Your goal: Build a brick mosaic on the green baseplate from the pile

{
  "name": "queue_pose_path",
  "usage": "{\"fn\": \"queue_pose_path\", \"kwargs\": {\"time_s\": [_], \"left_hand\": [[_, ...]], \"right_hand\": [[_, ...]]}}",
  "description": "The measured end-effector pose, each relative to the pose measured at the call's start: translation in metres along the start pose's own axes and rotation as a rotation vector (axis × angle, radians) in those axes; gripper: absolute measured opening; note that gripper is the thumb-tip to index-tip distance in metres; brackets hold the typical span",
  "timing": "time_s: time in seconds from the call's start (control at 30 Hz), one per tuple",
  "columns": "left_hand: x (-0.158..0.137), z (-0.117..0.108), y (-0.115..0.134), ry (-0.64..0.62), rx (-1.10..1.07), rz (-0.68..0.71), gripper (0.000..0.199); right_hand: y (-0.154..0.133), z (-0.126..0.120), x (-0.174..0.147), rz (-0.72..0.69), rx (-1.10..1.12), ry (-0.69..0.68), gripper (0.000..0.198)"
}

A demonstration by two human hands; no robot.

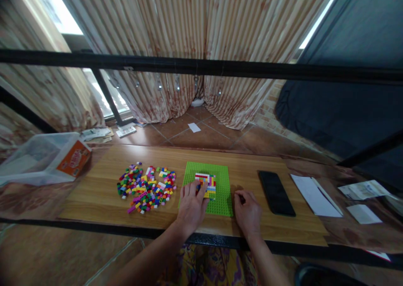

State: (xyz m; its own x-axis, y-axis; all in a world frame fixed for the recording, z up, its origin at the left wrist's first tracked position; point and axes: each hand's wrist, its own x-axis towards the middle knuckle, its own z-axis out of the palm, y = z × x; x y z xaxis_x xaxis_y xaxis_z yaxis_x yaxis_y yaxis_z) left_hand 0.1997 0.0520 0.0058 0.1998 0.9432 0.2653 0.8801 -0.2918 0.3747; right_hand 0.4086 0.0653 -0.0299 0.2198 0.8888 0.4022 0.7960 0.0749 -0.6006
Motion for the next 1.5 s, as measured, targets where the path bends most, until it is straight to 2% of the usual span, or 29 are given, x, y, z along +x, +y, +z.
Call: {"fn": "queue_pose_path", "kwargs": {"time_s": [0.17,0.3,0.4,0.57,0.7,0.93,1.13,1.27,1.5], "left_hand": [[-0.004,-0.006,0.002,-0.015,-0.037,-0.008,0.063],[-0.019,-0.015,-0.003,0.022,-0.101,-0.011,0.068],[-0.035,-0.027,-0.021,0.093,-0.107,-0.036,0.055],[-0.055,-0.050,-0.072,0.267,-0.028,-0.159,0.034],[-0.054,-0.059,-0.092,0.237,0.015,-0.149,0.027],[-0.045,-0.057,-0.090,0.177,0.086,-0.174,0.015],[-0.039,-0.056,-0.094,0.218,0.049,-0.156,0.012],[-0.033,-0.057,-0.087,0.205,-0.105,-0.184,0.012],[-0.018,-0.053,-0.057,0.163,-0.467,-0.214,0.012]], "right_hand": [[0.002,0.000,0.000,-0.018,-0.022,0.003,0.032],[0.006,0.001,-0.001,-0.026,-0.046,0.006,0.033],[0.009,0.002,-0.001,-0.026,-0.047,0.005,0.033],[0.010,0.003,-0.002,-0.025,-0.056,0.007,0.034],[0.008,0.002,-0.001,-0.027,-0.053,0.006,0.036],[0.008,0.001,-0.001,-0.039,-0.045,0.004,0.032],[0.007,0.002,-0.001,-0.025,-0.032,0.003,0.030],[0.005,0.001,0.000,-0.020,-0.031,0.000,0.029],[0.003,0.001,0.000,-0.027,-0.020,0.020,0.028]]}}
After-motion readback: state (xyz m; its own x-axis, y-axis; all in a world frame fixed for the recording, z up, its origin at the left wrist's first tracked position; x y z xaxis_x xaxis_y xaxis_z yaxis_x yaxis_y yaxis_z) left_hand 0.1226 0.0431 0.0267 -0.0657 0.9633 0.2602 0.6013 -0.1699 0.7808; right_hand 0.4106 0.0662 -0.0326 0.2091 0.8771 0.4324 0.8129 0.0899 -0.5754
